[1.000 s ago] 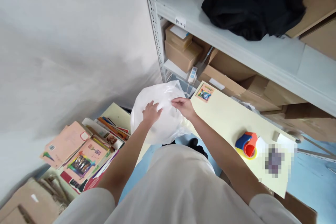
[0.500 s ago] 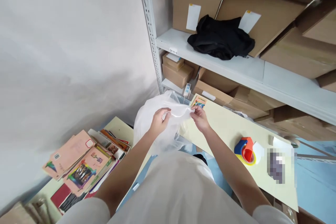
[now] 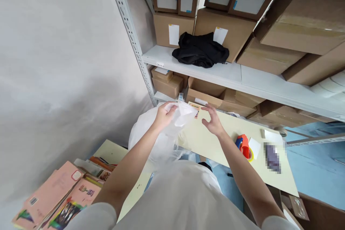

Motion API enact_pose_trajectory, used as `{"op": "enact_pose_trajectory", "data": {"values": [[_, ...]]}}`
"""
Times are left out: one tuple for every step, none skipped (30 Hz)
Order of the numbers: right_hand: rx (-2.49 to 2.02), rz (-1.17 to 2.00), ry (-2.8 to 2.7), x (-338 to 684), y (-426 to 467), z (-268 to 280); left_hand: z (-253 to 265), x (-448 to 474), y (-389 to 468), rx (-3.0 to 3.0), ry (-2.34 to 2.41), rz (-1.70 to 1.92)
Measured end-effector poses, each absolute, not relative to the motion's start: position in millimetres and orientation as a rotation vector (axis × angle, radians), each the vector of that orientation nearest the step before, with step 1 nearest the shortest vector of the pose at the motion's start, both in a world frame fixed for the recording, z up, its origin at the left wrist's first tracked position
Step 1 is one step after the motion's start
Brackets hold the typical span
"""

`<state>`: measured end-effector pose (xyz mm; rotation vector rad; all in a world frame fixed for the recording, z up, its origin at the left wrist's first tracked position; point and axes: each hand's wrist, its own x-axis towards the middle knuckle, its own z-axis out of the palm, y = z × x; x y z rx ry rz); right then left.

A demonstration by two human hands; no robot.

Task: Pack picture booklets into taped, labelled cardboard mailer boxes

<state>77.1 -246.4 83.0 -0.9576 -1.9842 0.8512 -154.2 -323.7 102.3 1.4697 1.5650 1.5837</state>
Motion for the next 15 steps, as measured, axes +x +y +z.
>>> {"op": "enact_pose_trajectory", "data": {"values": [[-0.93, 0.731, -2.072, 82, -251, 101, 112, -150, -318, 1.603, 1.544, 1.553], [-0.864, 0.642, -2.154, 86, -256, 121, 121, -146, -312, 1.749, 1.507, 1.501], [-0.798, 0.573, -2.24, 88, -262, 141, 130, -139, -305, 1.9, 1.459, 1.436], [-0.756, 0.517, -2.316, 89, -268, 160, 138, -132, -299, 2.047, 1.405, 1.369], [-0.738, 0.464, -2.381, 88, -274, 177, 146, -123, -293, 2.188, 1.345, 1.298], [-0.76, 0.403, -2.424, 87, -277, 190, 154, -114, -287, 2.309, 1.281, 1.234], [-0.817, 0.348, -2.435, 86, -280, 199, 160, -105, -282, 2.401, 1.222, 1.189], [-0.895, 0.306, -2.425, 86, -280, 204, 164, -97, -278, 2.448, 1.183, 1.184], [-0.99, 0.278, -2.392, 88, -279, 205, 166, -90, -275, 2.443, 1.171, 1.218], [-1.085, 0.266, -2.344, 92, -276, 204, 166, -85, -273, 2.392, 1.179, 1.269], [-1.166, 0.271, -2.291, 98, -272, 200, 164, -81, -271, 2.303, 1.2, 1.318], [-1.23, 0.292, -2.243, 106, -268, 195, 159, -79, -270, 2.197, 1.219, 1.336], [-1.282, 0.319, -2.19, 116, -264, 190, 153, -78, -270, 2.105, 1.225, 1.294], [-1.322, 0.343, -2.13, 126, -261, 186, 145, -78, -270, 2.048, 1.219, 1.188], [-1.348, 0.363, -2.061, 137, -257, 182, 136, -79, -271, 2.027, 1.214, 1.032]]}}
